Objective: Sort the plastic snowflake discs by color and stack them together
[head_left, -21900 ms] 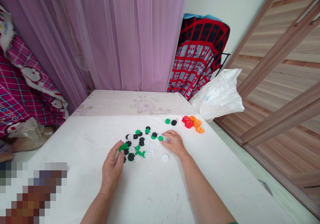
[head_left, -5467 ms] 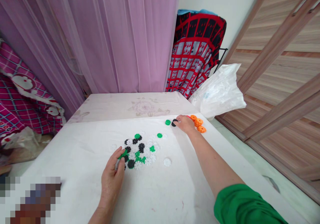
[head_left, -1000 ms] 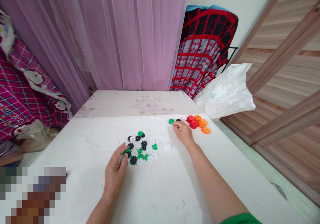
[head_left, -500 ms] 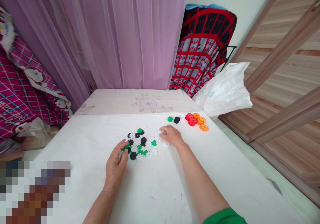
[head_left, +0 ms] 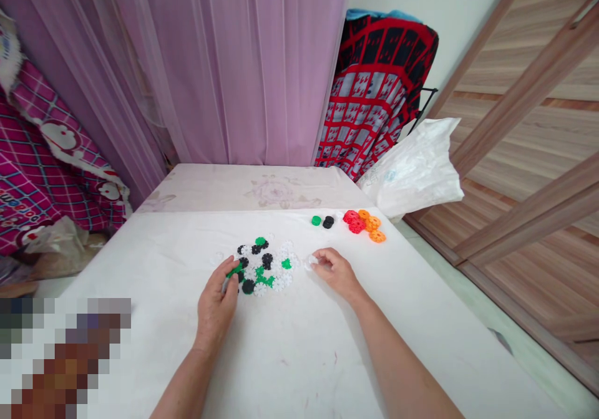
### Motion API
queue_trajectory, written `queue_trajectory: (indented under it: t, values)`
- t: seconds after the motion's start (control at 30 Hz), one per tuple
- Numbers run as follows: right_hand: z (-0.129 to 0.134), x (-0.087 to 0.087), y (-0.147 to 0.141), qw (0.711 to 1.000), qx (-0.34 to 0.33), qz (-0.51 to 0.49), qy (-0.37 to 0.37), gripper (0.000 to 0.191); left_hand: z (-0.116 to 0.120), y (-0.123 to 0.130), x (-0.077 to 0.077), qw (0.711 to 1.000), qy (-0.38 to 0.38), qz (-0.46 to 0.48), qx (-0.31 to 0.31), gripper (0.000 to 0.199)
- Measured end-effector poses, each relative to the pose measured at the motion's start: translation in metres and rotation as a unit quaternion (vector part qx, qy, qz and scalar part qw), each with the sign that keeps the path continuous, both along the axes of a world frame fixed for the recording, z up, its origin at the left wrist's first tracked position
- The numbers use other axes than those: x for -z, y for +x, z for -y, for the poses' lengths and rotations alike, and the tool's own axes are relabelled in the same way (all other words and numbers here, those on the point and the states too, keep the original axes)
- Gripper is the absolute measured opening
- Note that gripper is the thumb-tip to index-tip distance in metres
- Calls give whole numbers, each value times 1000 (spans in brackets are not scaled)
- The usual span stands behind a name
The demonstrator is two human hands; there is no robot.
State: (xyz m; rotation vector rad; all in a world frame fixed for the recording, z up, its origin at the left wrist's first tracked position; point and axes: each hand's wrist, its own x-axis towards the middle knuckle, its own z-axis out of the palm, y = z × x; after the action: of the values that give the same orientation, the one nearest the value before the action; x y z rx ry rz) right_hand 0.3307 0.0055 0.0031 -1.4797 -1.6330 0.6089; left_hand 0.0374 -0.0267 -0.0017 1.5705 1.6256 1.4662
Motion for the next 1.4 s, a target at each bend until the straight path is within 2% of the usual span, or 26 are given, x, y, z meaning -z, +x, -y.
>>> queue_trajectory:
  t: [0.1,0.4,0.67,1.1,1.23,1.4]
  values:
    - [8,0,-3,999,3,30,21,19,0,1,-1,1000,-1,0,-2,32]
    - [8,-2,-7,995,-6,96,32,17,-1,0,0,1000,4,-8,-7,31]
    - [8,-3,-8,989,-17,149,17,35,1,1,-3,1000,2,-16,-5,32]
    - [6,-6,-9,984,-25,174,-8,36,1,1,-5,1000,-3,-12,0,30]
    - [7,-8,-16,983,-9,185,19,35,1,2,-5,1000,-9,-7,-1,31]
    - [7,-17,-33,962,2,269,53,27,0,3,-4,1000,-10,6,-3,32]
